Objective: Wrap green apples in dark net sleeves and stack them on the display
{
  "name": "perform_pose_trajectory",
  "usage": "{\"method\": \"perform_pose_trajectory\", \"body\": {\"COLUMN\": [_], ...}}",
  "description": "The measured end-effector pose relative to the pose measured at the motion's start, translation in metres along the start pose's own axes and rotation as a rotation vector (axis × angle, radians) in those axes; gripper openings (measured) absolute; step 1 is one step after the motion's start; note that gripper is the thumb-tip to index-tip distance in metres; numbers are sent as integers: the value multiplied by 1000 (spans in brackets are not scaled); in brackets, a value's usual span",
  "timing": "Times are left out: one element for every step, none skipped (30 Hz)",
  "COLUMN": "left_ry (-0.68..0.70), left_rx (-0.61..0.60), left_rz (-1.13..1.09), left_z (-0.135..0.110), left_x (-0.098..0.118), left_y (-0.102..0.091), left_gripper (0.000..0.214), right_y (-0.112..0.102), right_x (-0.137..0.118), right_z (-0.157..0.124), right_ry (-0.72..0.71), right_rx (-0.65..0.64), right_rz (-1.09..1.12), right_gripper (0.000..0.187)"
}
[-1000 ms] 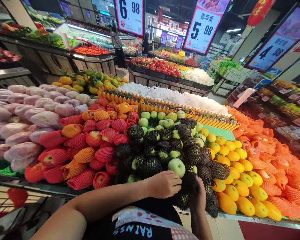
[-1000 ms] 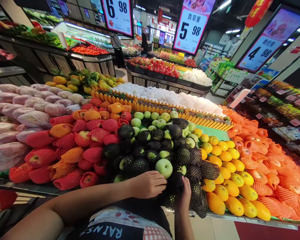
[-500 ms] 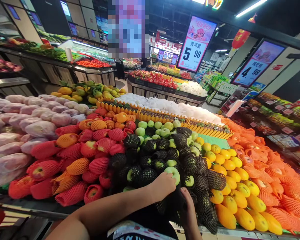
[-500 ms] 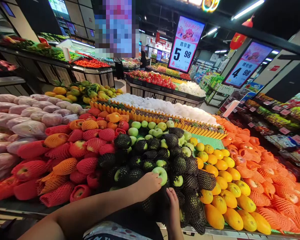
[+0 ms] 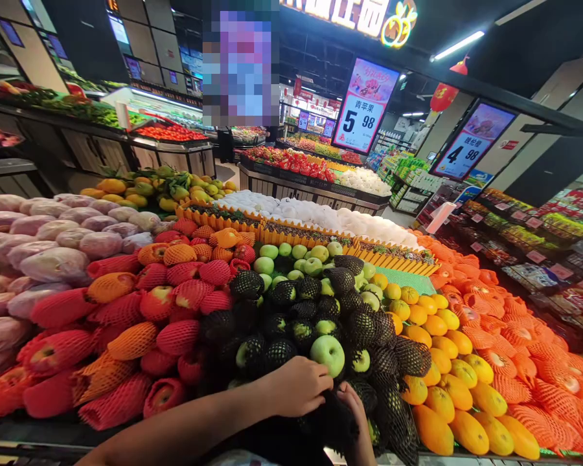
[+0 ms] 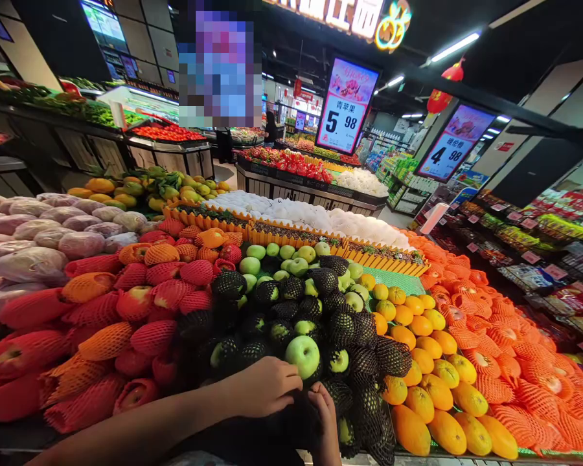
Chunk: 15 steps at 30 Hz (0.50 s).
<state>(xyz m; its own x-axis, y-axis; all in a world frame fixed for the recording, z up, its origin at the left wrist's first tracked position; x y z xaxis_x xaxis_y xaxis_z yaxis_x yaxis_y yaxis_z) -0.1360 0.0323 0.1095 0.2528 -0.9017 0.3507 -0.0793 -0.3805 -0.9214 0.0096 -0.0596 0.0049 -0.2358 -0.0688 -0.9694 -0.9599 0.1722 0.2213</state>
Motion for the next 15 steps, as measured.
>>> {"method": "perform_pose_trajectory", "body": {"left_ry": [-52, -107, -154, -178, -176, -148, -100, -44, 6, 41, 55, 52, 33, 3, -36], "left_rx": [13, 26, 35, 42, 53, 68, 87, 108, 129, 151, 172, 185, 189, 181, 162], "left_rz": [-65, -127, -182, -228, -266, -300, -332, -367, -404, -440, -474, -507, -540, -574, -616], "left_z": [-2, -5, -6, -8, -9, -9, -10, -10, -10, -11, -11, -12, -12, -13, -14], "left_x": [-1, -2, -3, -4, -5, -5, -4, -4, -4, -4, -5, -7, -9, -11, -13], "left_y": [1, 2, 4, 6, 8, 10, 11, 12, 12, 12, 12, 12, 12, 12, 11], "left_gripper": [15, 16, 18, 23, 29, 35, 41, 45, 49, 51, 52, 52, 51, 50, 47], "right_y": [2, 5, 9, 14, 19, 23, 26, 29, 30, 30, 29, 27, 24, 21, 18], "right_x": [1, 3, 5, 6, 7, 8, 8, 7, 6, 4, 3, 0, -2, -5, -7], "right_z": [3, 7, 10, 12, 13, 14, 13, 12, 11, 11, 11, 12, 14, 17, 20], "right_ry": [30, 73, 115, 132, 127, 110, 83, 50, 17, -13, -37, -58, -77, -95, -113], "right_rx": [-44, -83, -123, -160, -185, -205, -212, -207, -193, -168, -134, -93, -52, -20, 3], "right_rz": [58, 127, 184, 212, 220, 212, 199, 187, 176, 168, 163, 161, 157, 148, 135], "right_gripper": [32, 36, 40, 44, 47, 48, 49, 48, 46, 44, 43, 41, 41, 41, 42]}}
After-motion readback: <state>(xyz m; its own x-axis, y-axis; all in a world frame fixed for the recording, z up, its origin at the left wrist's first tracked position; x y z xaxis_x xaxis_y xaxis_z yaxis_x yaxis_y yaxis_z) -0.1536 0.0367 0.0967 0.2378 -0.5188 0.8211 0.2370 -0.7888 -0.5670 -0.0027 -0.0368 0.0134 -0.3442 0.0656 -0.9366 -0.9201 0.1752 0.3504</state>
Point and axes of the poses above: each hand's wrist, its own z-axis towards the middle knuckle, its own y-axis out of the palm, x = y × z, the point moved 4 cm from there along z, towards the middle knuckle, and after that the axes turned 12 degrees about -x, right-handed, at the moved point
